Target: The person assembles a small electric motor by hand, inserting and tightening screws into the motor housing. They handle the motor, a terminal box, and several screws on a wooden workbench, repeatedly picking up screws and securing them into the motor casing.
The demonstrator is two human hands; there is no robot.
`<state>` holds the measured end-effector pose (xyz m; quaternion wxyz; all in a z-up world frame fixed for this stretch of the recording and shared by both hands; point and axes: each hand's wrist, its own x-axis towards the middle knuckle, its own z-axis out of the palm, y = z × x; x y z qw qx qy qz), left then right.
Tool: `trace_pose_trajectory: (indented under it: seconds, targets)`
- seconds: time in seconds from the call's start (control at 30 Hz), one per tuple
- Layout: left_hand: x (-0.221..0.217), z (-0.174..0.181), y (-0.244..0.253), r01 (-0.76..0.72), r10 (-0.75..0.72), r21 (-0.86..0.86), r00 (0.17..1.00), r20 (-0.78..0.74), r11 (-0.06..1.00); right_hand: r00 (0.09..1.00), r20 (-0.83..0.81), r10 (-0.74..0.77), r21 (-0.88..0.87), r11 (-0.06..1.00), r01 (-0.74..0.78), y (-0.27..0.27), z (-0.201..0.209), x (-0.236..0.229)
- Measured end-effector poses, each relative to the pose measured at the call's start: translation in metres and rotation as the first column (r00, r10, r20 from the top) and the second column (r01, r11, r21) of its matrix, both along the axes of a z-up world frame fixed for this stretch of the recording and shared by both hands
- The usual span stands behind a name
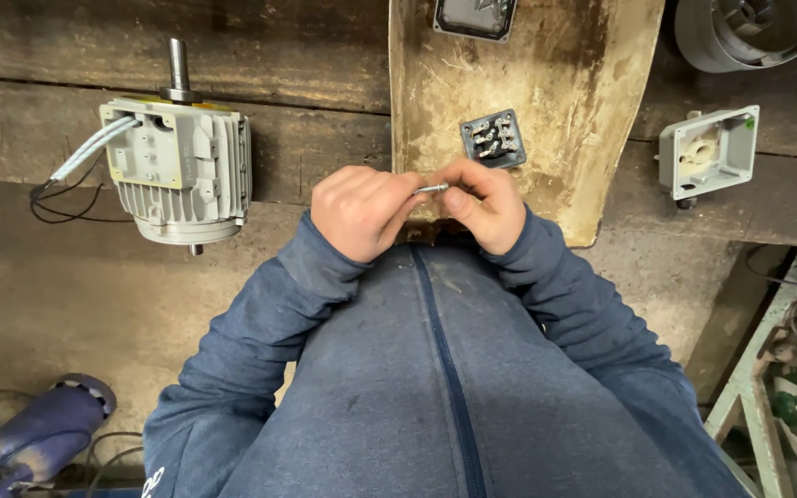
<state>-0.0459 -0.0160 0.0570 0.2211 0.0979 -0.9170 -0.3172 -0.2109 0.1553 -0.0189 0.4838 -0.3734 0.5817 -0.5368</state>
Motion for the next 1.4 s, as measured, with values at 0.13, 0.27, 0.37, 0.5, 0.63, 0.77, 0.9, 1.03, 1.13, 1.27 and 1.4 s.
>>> trace_pose_trajectory:
  seconds: [0.13, 0.27, 0.37, 0.5, 0.63, 0.77, 0.9, 1.03, 1.13, 1.27, 1.4]
  targets:
    - [0.000, 0.000, 0.001, 0.003, -0.003, -0.002, 1.000, -0.002, 1.000, 0.999, 0.035, -0.024, 0.129, 0.992, 0.019, 0.012, -0.024, 0.002]
    - [0.000, 0.003, 0.000, -0.004, 0.004, -0.011, 1.000, 0.002, 1.000, 0.996, -0.073, -0.054, -0.052, 0.997, 0.050, -0.005, 0.012, 0.003]
    - [-0.001, 0.003, -0.001, -0.003, 0.003, -0.013, 1.000, 0.002, 1.000, 0.994, 0.109, 0.002, -0.009, 1.000, -0.001, 0.000, -0.001, -0.001]
    - [-0.001, 0.001, 0.000, 0.006, -0.005, -0.019, 1.000, 0.015, 1.000, 0.960, 0.278, 0.020, 0.023, 0.999, -0.028, 0.003, -0.013, 0.000]
    - [-0.002, 0.002, 0.000, -0.005, 0.005, -0.005, 1.000, 0.024, 1.000, 0.997, 0.015, -0.077, 0.029, 0.997, 0.076, -0.002, 0.005, 0.004]
    - [-0.001, -0.002, 0.000, -0.021, 0.012, 0.122, 0.997, 0.071, 0.992, 0.894, -0.428, -0.135, -0.154, 0.985, 0.075, -0.011, 0.031, 0.002]
    - [-0.001, 0.003, -0.002, -0.096, -0.070, 0.532, 0.956, 0.283, 0.841, 0.852, -0.510, -0.120, -0.223, 0.975, 0.004, -0.011, 0.030, -0.001]
    - [-0.001, 0.002, 0.002, -0.081, -0.069, 0.472, 0.954, 0.293, 0.878, 0.946, -0.322, -0.041, -0.053, 0.998, 0.025, -0.007, 0.028, -0.002]
    - [-0.001, -0.002, 0.009, -0.030, -0.045, 0.319, 0.973, 0.225, 0.947, 0.974, -0.223, -0.032, 0.012, 0.999, 0.035, 0.011, -0.002, -0.001]
    - [0.002, -0.001, 0.014, -0.050, -0.042, 0.357, 0.968, 0.246, 0.933, 0.899, -0.430, -0.081, -0.158, 0.987, 0.013, 0.001, 0.020, -0.002]
    - [0.004, 0.005, 0.020, -0.133, -0.034, 0.470, 0.943, 0.331, 0.873, 0.867, -0.490, -0.089, -0.256, 0.966, -0.046, -0.001, 0.028, -0.005]
